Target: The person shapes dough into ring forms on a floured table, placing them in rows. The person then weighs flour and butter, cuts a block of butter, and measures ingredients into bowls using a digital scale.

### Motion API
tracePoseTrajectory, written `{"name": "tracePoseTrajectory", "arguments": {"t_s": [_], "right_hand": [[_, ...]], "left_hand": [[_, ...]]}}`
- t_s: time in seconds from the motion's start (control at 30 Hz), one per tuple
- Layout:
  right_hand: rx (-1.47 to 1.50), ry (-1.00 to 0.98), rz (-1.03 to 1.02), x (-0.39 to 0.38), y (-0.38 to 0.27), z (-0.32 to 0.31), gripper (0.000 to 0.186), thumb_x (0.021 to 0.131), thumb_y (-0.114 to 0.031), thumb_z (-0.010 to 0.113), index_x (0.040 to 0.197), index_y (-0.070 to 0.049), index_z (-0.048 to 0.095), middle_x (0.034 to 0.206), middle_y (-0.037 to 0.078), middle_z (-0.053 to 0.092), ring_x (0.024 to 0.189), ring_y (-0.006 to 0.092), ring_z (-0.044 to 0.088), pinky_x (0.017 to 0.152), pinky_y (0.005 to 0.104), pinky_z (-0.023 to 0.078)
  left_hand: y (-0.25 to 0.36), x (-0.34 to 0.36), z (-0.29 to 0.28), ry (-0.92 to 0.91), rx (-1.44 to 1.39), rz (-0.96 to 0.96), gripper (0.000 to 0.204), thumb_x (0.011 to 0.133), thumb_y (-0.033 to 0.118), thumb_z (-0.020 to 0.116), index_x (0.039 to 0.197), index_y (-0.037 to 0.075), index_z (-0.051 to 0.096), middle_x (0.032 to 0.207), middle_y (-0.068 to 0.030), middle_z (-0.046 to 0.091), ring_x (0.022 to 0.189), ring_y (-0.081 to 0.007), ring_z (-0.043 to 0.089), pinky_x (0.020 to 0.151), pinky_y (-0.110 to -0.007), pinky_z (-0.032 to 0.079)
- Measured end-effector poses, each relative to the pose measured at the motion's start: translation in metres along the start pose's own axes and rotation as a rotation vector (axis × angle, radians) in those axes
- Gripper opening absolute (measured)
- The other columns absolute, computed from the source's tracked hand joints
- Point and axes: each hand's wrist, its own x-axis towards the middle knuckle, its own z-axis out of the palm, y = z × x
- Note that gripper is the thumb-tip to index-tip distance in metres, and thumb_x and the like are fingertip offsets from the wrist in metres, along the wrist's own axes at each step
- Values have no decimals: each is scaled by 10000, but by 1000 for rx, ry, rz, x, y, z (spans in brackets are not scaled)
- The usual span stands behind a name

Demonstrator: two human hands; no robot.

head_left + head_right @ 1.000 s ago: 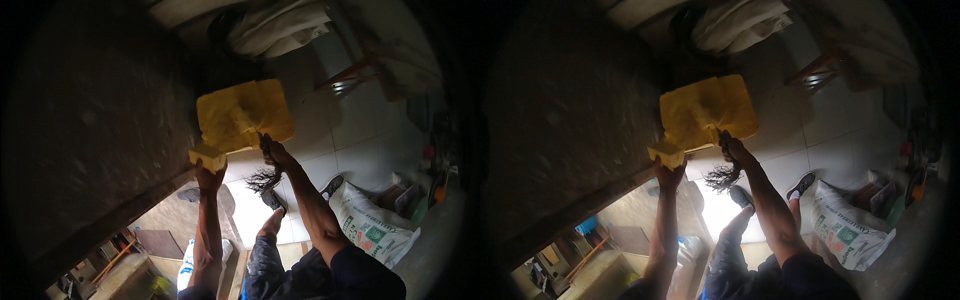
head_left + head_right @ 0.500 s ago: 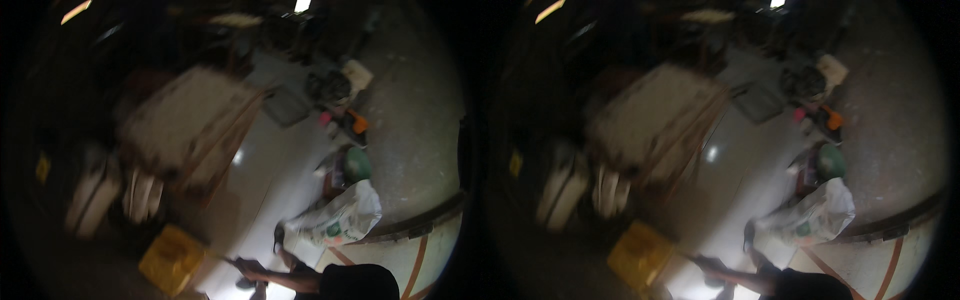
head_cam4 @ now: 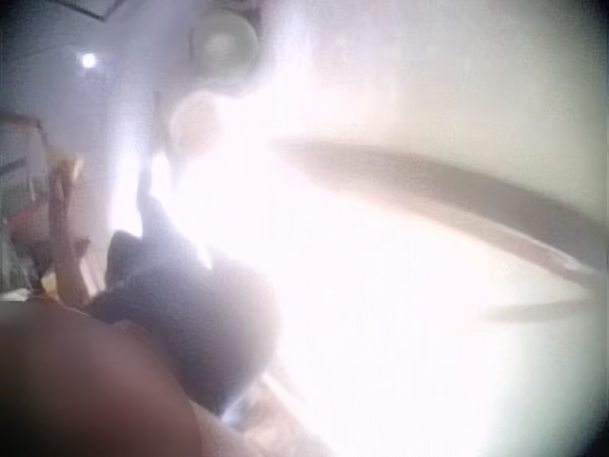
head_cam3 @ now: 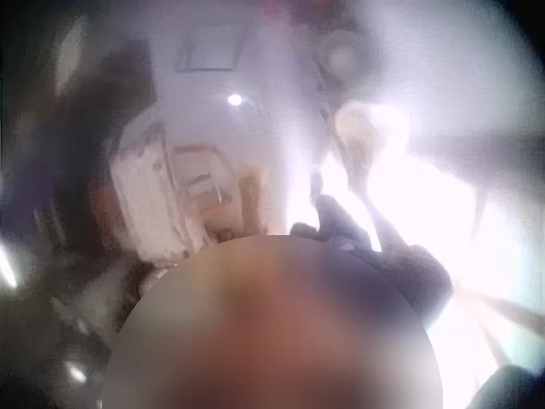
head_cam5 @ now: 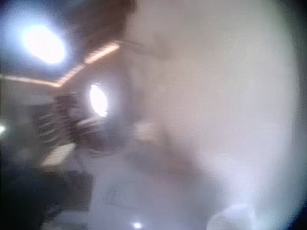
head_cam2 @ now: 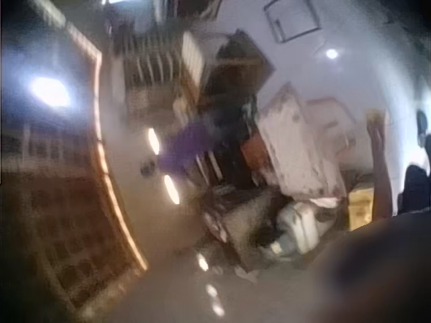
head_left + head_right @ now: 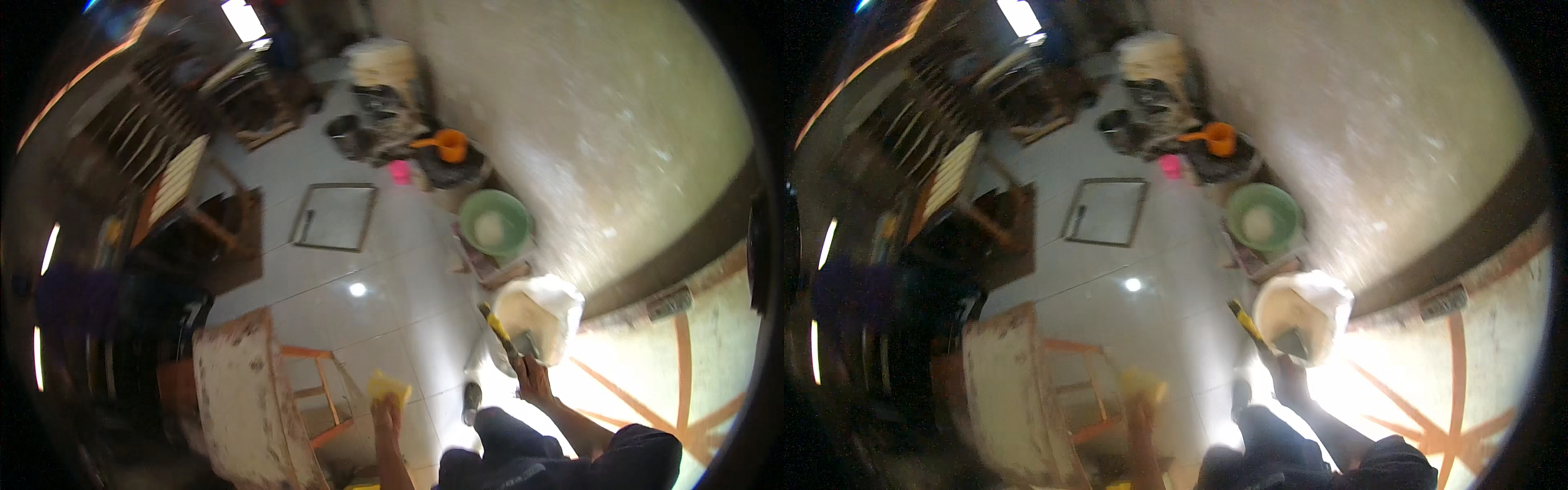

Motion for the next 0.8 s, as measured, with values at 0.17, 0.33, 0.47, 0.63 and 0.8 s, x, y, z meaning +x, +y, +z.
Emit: {"name": "tracePoseTrajectory", "arguments": {"t_s": [0.17, 0.33, 0.47, 0.63, 0.8], "right_hand": [[99, 313, 334, 61, -4, -36, 292, 989, -262, 429, 847, -9, 462, 570, 146, 507, 481, 282, 510, 479, 408, 404], [347, 546, 699, 153, -13, -24, 409, 1002, -372, 390, 830, -13, 484, 533, 83, 473, 455, 178, 477, 442, 330, 365], [416, 674, 990, 206, -8, 38, 490, 998, -451, 377, 829, -11, 511, 544, 30, 461, 463, 112, 449, 435, 288, 354], [289, 670, 1307, 231, -27, 99, 560, 968, -539, 399, 833, -8, 514, 550, 7, 457, 467, 85, 450, 415, 262, 334], [432, 833, 1557, 241, -54, 120, 532, 970, -520, 413, 844, -13, 515, 552, -5, 447, 465, 72, 430, 414, 245, 316]], "left_hand": [[55, 130, 207, -398, 319, 24, 423, 853, 66, 667, 1238, 54, 491, 1101, -33, 578, 1001, -145, 575, 856, -277, 499], [25, 289, 400, -770, 705, -70, 493, 785, 164, 747, 1209, 45, 525, 1075, -45, 591, 988, -158, 581, 830, -305, 480], [-81, 415, 499, -944, 1207, -164, 624, 686, 288, 802, 1191, 17, 555, 1033, -80, 628, 937, -192, 609, 820, -312, 477], [-211, 542, 539, -1078, 1477, -270, 644, 637, 322, 816, 1160, 18, 593, 980, -86, 673, 868, -211, 644, 781, -321, 503], [-258, 577, 534, -1193, 1697, 301, 590, 617, 317, 800, 1098, 33, 607, 958, -144, 691, 877, -295, 668, 786, -392, 521]]}}
